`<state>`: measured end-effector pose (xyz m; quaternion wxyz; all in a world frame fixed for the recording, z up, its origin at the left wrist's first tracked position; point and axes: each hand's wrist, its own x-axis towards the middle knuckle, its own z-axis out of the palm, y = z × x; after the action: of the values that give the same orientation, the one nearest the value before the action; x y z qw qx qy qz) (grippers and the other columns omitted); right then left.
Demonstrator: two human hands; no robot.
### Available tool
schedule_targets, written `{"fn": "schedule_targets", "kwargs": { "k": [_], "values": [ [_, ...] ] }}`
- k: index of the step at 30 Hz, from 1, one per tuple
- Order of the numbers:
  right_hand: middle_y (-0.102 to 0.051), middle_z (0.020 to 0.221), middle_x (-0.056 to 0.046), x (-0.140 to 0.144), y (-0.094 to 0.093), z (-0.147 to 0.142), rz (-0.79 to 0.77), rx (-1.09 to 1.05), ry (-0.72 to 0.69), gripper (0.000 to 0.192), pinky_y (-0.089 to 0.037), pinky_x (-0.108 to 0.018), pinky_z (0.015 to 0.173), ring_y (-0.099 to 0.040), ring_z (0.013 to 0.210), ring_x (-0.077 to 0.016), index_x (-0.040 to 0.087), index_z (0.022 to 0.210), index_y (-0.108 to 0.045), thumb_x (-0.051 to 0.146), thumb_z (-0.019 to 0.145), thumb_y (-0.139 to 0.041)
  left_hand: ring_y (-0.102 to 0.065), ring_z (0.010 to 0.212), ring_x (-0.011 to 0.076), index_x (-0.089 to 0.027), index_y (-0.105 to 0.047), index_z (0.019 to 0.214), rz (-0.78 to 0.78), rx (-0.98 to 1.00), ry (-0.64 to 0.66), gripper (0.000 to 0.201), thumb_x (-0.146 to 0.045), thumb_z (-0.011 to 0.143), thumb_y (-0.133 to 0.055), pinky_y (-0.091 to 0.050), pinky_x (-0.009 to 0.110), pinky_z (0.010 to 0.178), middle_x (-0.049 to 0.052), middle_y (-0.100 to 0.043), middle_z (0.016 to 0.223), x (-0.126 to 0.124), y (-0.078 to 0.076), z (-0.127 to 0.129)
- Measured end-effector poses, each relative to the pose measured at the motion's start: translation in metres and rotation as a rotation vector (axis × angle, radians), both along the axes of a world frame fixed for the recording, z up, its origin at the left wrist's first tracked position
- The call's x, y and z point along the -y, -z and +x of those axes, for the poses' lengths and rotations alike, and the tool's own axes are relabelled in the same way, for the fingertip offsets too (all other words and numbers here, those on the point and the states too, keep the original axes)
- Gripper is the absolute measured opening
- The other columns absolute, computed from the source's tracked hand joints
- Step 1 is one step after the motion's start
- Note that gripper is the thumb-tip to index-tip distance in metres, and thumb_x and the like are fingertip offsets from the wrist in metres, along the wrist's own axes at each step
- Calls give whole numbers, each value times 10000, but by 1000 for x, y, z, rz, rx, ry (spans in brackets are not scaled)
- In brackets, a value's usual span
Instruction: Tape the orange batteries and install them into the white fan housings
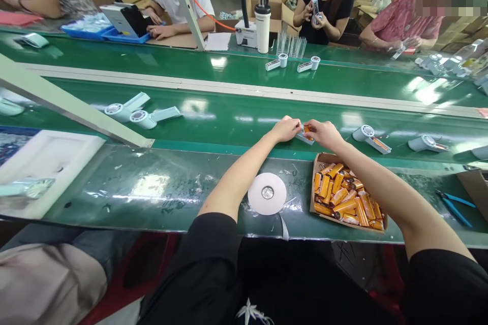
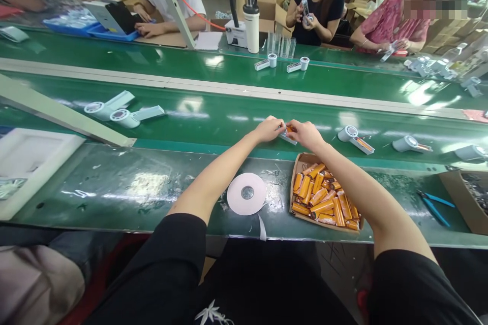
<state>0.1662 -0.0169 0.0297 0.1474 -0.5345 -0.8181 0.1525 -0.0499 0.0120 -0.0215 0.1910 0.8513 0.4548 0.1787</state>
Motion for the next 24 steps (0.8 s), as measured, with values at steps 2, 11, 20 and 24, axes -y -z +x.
{"fn": "schedule_targets", "kwargs": {
  "k": [2,11,20,24],
  "values": [
    [-869,1108,-70,2,-2,2,5,43,-1,370,-622,-340,938,-826,1044,-261,237,1329,-767,293,963,-775,-641,1181,268,-226,-735,1126,20,0,55,215,-379,1067,-594,-423,424,1209,83,-779,1157,4,0,-1],
    [-864,1026,-76,8,3,4,3,323,-70,276,-547,-322,821,-803,944,-302,283,1240,-809,348,979,-751,-454,1450,366,-245,-773,1236,148,-159,189,297,-346,1071,-548,-480,514,1146,144,-681,1454,12,4,-1],
    [-857,1222,-76,14,-3,20,35,345,-61,369,-580,-328,906,-812,1078,-289,299,1393,-792,389,1063,-652,-571,1280,328,-237,-802,1007,51,-157,123,125,-285,946,-704,-509,441,1058,101,-748,1255,-6,5,23],
    [-862,1200,-72,14,-2,26,39,333,-49,366,-595,-352,914,-818,1064,-305,300,1384,-801,386,1069,-633,-669,1120,232,-227,-814,968,2,-111,154,134,-298,962,-701,-468,380,1127,47,-781,1191,-18,2,25]
  ]
}}
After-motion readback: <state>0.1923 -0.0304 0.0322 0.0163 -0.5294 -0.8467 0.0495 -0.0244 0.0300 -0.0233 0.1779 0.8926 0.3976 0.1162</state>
